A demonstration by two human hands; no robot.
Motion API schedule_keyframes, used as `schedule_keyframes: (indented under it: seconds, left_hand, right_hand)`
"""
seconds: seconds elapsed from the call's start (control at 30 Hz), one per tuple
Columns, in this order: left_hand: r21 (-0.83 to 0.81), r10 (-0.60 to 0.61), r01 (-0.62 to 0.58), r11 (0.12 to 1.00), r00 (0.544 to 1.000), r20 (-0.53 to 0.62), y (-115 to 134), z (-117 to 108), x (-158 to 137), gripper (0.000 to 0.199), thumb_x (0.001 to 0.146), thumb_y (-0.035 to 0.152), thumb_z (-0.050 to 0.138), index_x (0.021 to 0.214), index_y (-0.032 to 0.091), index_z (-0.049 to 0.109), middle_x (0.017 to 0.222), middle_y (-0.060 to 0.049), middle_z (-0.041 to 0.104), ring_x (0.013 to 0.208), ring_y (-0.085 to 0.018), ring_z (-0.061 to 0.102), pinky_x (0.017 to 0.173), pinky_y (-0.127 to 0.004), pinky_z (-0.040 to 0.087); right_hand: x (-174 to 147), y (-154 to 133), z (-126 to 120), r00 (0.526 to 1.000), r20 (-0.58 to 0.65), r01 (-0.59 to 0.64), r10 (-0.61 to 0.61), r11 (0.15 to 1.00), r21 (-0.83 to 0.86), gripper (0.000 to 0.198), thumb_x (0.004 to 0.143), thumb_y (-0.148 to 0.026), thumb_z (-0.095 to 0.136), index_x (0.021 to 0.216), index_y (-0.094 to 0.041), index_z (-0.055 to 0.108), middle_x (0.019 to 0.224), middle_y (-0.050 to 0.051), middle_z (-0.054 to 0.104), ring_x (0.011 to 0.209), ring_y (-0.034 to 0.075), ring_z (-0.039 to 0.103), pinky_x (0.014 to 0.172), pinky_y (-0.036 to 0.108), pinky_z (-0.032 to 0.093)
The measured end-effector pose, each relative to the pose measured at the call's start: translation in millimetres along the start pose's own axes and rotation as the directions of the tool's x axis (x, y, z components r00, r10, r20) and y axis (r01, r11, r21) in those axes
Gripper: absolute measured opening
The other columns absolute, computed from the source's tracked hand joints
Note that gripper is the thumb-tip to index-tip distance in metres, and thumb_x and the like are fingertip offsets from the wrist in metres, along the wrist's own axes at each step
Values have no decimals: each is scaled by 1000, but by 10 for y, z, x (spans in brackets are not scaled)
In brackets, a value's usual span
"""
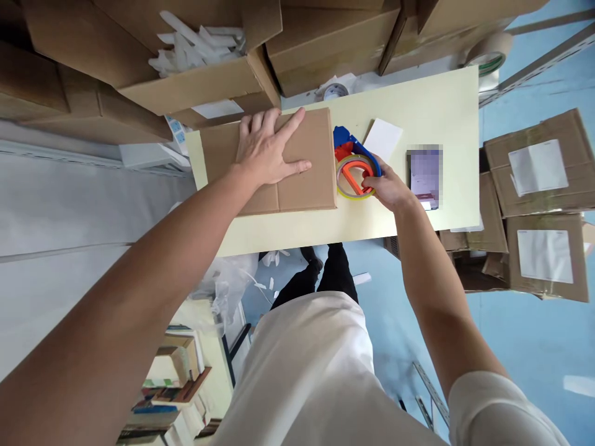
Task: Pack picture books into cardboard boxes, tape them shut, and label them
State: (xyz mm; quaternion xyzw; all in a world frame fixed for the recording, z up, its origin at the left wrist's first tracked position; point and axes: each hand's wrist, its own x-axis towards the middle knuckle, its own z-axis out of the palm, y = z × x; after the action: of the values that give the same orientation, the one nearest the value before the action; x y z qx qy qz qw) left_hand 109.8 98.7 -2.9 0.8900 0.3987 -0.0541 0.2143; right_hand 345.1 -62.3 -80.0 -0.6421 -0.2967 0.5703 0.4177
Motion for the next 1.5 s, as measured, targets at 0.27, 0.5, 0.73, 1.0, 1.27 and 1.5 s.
schedule_keyframes:
  seconds: [0.27,0.5,0.73,1.0,1.27,1.5]
  left_hand:
    - [-16,-60,61,998,997,44,37,0,-7,109,59,79,47,152,35,13,152,7,33,145,-35,-10,116,-55,-1]
    - [-48,-172,172,984,985,17,-20,42,47,115,57,87,34,153,32,4,153,6,31,144,-35,-13,114,-58,-4]
    - [-73,-459,455,888,886,-62,-109,-10,-295,115,61,81,45,152,33,-7,156,-5,24,143,-43,8,106,-66,20]
    - [38,-140,141,989,990,-32,36,-85,-136,96,67,74,48,151,38,16,160,3,13,147,-35,-9,114,-62,2]
    - [45,-177,176,983,984,21,-13,38,-39,115,52,87,32,152,35,10,155,12,27,142,-17,-30,115,-48,-15]
    - [14,-165,165,986,986,18,-26,80,-23,123,45,92,13,151,30,13,154,15,27,133,-6,-42,112,-40,-24]
  right_hand:
    - [-1218,694,321,992,22,-126,125,991,47,81,59,-15,59,137,-33,42,110,2,65,102,28,60,88,45,50]
    - [-1368,861,828,982,-143,-106,122,987,117,77,67,-28,57,140,-33,32,113,5,61,99,25,60,83,42,51]
    - [-131,65,282,988,-109,-79,105,971,224,67,65,-37,62,128,-33,41,96,-1,63,77,16,58,62,29,48]
    - [691,-458,169,993,74,-94,89,993,68,53,59,-25,70,108,-27,50,88,-1,62,79,19,58,66,35,49]
    - [491,-254,185,996,67,-64,59,995,73,48,66,-21,64,113,-27,55,87,0,59,81,20,57,71,39,50]
    - [-593,196,69,991,53,-125,122,991,43,68,58,-13,57,125,-27,56,90,1,65,87,24,60,71,38,52]
